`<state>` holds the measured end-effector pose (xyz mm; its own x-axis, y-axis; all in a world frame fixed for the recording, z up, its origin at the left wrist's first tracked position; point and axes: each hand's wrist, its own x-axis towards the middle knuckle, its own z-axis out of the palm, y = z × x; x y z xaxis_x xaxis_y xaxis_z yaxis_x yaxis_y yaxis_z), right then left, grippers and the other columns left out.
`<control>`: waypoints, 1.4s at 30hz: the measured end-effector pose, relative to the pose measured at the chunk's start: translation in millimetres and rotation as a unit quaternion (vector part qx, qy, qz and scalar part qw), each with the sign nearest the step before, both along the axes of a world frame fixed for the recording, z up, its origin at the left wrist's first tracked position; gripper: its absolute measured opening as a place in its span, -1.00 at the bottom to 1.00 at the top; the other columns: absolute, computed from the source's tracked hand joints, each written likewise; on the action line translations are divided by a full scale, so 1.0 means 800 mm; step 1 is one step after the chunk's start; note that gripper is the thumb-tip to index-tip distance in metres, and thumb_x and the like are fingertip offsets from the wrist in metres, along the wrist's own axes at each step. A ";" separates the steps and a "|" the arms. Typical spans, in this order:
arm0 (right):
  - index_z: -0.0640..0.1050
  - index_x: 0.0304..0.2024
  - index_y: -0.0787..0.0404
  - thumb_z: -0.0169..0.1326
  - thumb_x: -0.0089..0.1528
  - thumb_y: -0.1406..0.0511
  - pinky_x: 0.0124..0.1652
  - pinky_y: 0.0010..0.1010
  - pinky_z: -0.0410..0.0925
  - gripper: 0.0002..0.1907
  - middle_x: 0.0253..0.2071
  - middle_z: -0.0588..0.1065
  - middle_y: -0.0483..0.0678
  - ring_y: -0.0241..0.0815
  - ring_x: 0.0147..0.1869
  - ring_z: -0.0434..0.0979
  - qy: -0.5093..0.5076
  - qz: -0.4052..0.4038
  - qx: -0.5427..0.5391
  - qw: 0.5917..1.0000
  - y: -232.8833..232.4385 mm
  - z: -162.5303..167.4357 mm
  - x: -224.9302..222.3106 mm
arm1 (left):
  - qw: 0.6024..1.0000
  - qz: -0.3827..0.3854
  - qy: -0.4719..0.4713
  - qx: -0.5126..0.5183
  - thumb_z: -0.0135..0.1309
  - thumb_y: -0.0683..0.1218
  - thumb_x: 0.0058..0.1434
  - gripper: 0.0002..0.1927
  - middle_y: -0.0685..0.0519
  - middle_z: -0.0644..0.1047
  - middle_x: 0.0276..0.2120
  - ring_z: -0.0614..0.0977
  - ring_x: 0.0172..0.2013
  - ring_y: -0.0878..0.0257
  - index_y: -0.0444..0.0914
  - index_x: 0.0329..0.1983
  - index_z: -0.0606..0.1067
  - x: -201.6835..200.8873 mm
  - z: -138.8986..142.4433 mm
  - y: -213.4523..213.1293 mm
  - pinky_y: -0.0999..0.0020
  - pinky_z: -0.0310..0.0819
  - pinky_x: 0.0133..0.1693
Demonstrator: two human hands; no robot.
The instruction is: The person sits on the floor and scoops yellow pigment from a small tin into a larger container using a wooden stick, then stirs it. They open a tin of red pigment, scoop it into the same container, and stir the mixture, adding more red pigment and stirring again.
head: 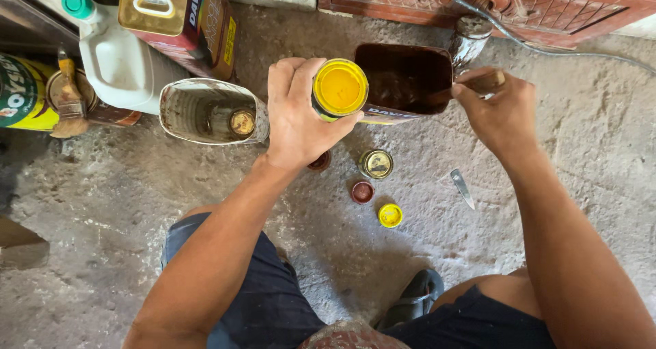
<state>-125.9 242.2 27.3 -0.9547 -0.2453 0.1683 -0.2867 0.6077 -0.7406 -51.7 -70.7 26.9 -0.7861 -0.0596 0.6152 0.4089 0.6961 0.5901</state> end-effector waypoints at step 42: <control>0.64 0.00 0.27 0.21 0.39 0.40 -0.11 -0.49 0.51 -0.86 -0.12 0.64 -0.02 -0.33 -0.09 0.65 0.012 -0.004 -0.074 0.997 -0.006 0.013 0.006 | 1.000 0.008 0.004 -0.011 0.55 -0.04 -0.15 -0.21 -0.15 0.43 0.00 0.45 0.04 -0.09 -0.33 0.13 0.43 0.001 -0.003 0.005 0.02 0.39 0.08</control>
